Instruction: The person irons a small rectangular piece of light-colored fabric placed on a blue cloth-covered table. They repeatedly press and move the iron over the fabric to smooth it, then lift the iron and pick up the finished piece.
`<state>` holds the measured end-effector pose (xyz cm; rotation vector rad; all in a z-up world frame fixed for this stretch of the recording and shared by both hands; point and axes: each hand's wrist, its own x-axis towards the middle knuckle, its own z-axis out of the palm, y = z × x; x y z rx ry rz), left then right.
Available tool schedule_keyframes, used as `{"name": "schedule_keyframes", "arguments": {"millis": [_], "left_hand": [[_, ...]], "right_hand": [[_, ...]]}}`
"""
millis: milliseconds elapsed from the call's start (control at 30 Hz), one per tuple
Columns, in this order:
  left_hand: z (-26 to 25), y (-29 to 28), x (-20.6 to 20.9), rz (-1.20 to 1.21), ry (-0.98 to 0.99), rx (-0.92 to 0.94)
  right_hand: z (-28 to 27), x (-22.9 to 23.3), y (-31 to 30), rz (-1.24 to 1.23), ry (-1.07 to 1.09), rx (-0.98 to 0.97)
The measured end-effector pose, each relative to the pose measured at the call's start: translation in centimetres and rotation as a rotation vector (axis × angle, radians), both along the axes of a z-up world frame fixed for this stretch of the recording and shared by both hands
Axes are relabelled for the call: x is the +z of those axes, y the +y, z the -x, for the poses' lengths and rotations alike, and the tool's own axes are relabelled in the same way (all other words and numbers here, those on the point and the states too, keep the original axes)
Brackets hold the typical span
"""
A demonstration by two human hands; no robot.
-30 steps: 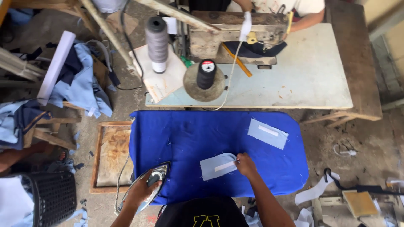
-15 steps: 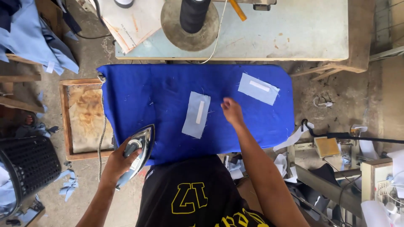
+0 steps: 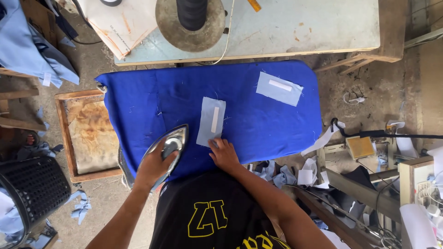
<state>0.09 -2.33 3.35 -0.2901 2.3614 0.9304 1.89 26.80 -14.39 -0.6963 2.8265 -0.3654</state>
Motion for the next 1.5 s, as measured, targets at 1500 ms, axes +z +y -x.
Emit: {"name": "schedule_keyframes", "arguments": {"millis": [1500], "left_hand": [[1.1,-5.9,-3.8,-0.074,-0.027,0.406]], "right_hand": [[10.2,-5.1,5.4,0.336,0.136,-0.271]]}}
